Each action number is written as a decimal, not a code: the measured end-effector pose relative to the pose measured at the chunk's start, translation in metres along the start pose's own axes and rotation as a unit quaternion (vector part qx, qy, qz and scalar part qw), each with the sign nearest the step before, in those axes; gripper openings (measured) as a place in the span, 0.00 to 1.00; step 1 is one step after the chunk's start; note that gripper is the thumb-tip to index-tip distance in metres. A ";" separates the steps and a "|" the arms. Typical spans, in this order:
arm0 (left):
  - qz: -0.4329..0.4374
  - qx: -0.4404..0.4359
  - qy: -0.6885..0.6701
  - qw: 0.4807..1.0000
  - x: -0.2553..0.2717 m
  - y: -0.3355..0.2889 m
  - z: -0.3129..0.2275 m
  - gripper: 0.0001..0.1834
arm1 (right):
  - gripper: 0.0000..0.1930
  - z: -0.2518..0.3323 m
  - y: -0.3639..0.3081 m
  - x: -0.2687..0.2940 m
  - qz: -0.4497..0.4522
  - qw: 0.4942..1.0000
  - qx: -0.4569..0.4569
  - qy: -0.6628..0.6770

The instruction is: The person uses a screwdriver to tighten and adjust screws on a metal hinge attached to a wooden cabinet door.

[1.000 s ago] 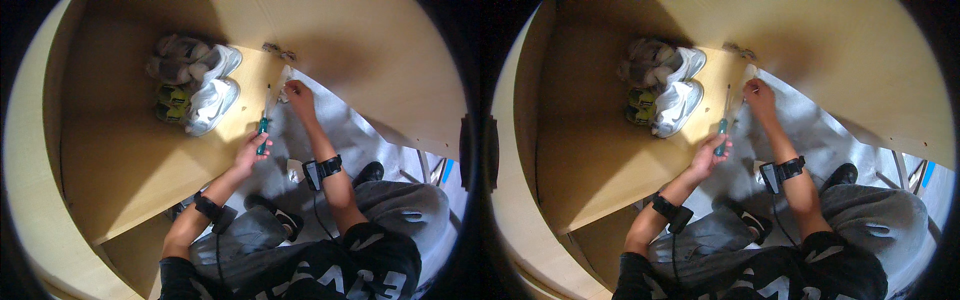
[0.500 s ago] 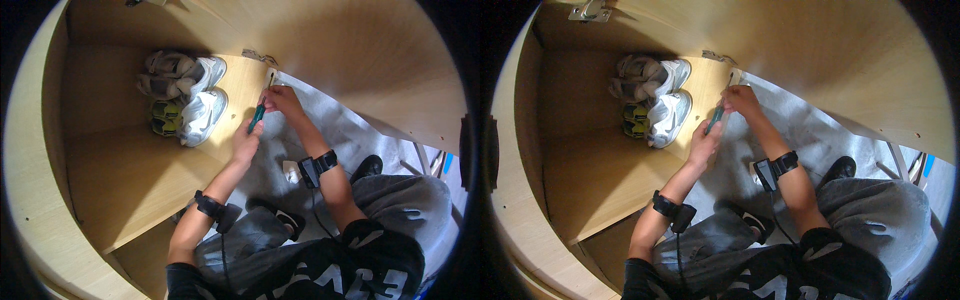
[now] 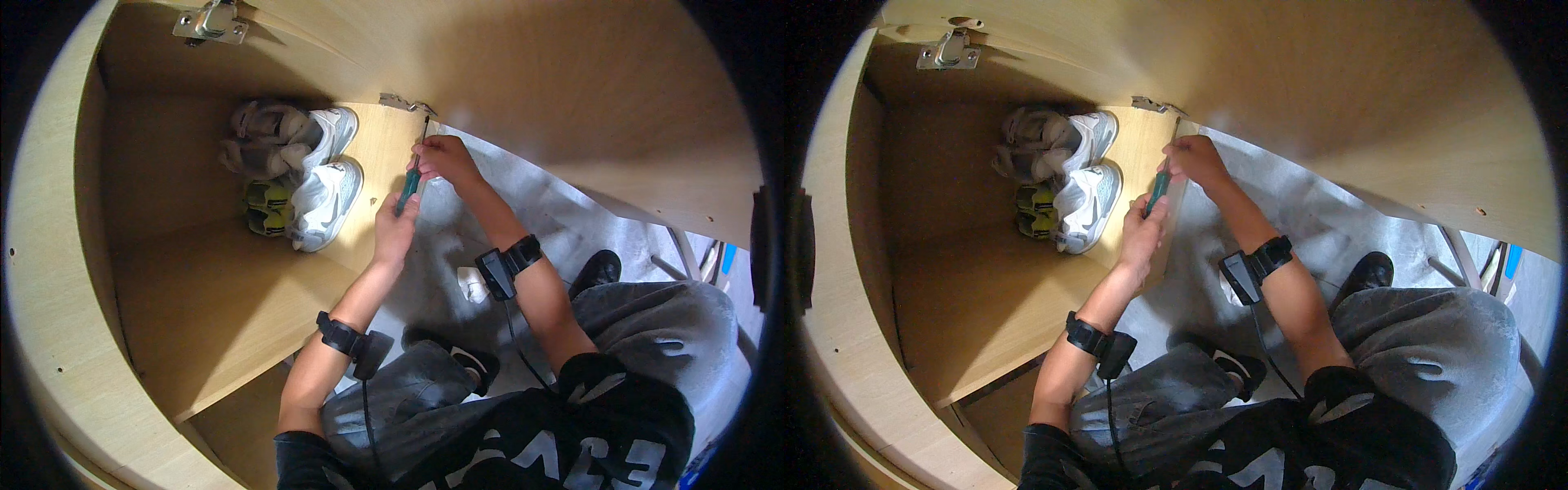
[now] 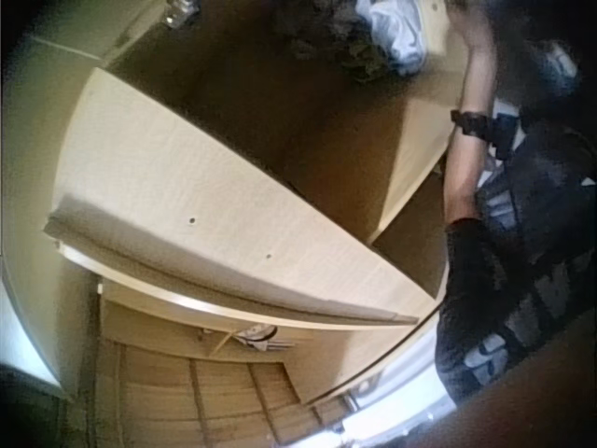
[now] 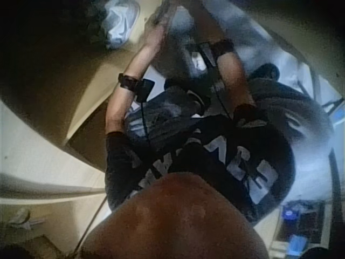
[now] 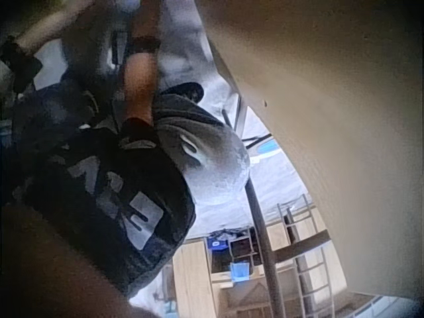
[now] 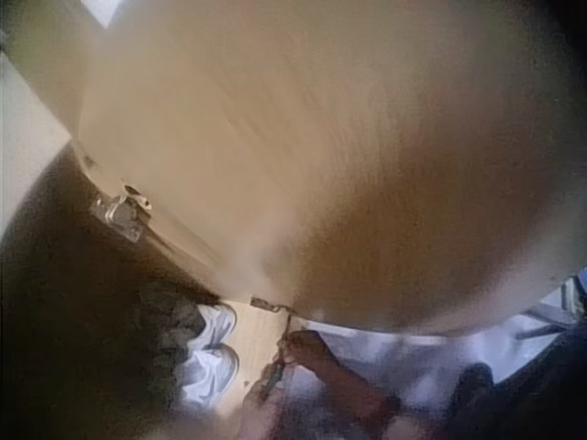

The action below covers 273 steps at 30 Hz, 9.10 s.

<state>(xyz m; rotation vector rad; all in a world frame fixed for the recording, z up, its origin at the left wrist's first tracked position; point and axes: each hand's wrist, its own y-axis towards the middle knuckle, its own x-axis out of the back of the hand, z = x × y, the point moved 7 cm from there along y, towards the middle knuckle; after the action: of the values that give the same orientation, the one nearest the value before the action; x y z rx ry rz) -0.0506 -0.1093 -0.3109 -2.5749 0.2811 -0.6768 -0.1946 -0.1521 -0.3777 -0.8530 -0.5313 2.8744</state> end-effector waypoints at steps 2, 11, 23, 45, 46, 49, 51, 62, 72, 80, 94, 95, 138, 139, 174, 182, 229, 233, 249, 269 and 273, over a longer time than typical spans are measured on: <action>0.026 -0.019 0.015 0.999 -0.001 0.004 -0.002 0.13 | 0.11 0.002 0.000 0.000 -0.011 1.000 0.007 0.012; 0.010 -0.026 0.014 1.000 0.001 0.004 -0.006 0.13 | 0.11 0.001 0.002 -0.001 -0.019 0.999 0.008 0.032; 0.009 -0.026 -0.054 0.998 0.004 0.007 -0.002 0.12 | 0.12 -0.004 0.005 -0.002 -0.029 0.998 0.009 0.051; 0.043 0.137 -0.318 0.937 0.015 0.019 0.022 0.19 | 0.15 -0.019 -0.015 -0.047 0.158 0.949 0.002 0.274; 0.056 0.140 -0.329 0.932 0.014 0.017 0.021 0.18 | 0.15 -0.019 -0.016 -0.045 0.157 0.949 0.003 0.274; 0.047 0.133 -0.326 0.935 0.012 0.015 0.014 0.16 | 0.13 -0.013 -0.016 -0.041 0.155 0.958 0.048 0.238; 0.016 0.120 -0.314 0.942 0.020 0.015 0.017 0.14 | 0.12 -0.019 -0.013 -0.032 0.033 0.996 0.020 0.082; 0.033 0.127 -0.273 0.953 0.032 0.009 0.021 0.12 | 0.15 -0.033 -0.019 -0.058 0.093 0.949 0.001 0.302; 0.010 0.066 -0.242 0.968 0.035 0.004 0.028 0.14 | 0.13 -0.037 -0.017 -0.042 0.051 0.998 0.002 0.021; 0.042 0.136 -0.272 0.952 0.035 0.000 0.032 0.13 | 0.15 -0.030 -0.018 -0.040 0.115 0.965 0.023 0.234; 0.050 0.120 -0.338 0.932 0.028 0.001 0.032 0.14 | 0.15 -0.024 -0.013 -0.031 0.129 0.949 0.004 0.289; 0.053 0.120 -0.349 0.928 0.028 0.000 0.030 0.14 | 0.15 -0.028 -0.011 -0.028 0.095 0.966 -0.003 0.239; 0.062 0.094 -0.277 0.954 0.028 0.000 0.036 0.12 | 0.15 -0.040 -0.001 -0.020 0.055 0.953 0.047 0.294; 0.071 0.109 -0.305 0.943 0.029 0.000 0.040 0.13 | 0.15 -0.038 0.008 -0.018 0.057 0.952 0.046 0.296; 0.106 0.141 -0.261 0.949 0.008 -0.005 0.037 0.12 | 0.04 -0.024 0.050 -0.008 -0.040 0.780 0.033 0.624; 0.099 0.145 -0.297 0.939 0.009 0.000 0.039 0.12 | 0.09 -0.023 0.052 -0.011 0.065 0.718 0.048 0.691; 0.184 0.181 -0.127 0.958 0.005 -0.075 0.122 0.11 | 0.02 -0.048 -0.007 -0.106 -0.134 0.728 0.320 -0.591; 0.182 0.183 -0.120 0.959 0.006 -0.073 0.128 0.11 | 0.04 -0.046 -0.008 -0.112 -0.120 0.736 0.288 -0.601; 0.201 0.095 -0.154 0.963 -0.006 -0.062 0.090 0.12 | 0.06 0.067 -0.025 -0.116 -0.092 0.838 0.349 -0.408; 0.253 0.034 -0.231 0.939 -0.030 -0.050 0.008 0.09 | 0.17 0.424 -0.231 -0.230 -0.106 0.285 0.362 -0.881; 0.256 0.040 -0.224 0.940 -0.033 -0.050 0.007 0.09 | 0.18 0.445 -0.215 -0.189 -0.100 0.417 0.165 -0.888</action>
<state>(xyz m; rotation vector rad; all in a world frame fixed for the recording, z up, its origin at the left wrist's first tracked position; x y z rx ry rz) -0.0712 -0.0532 -0.3063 -2.3402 0.7138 0.0859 -0.2799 -0.1210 0.1440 2.3343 0.0384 2.0842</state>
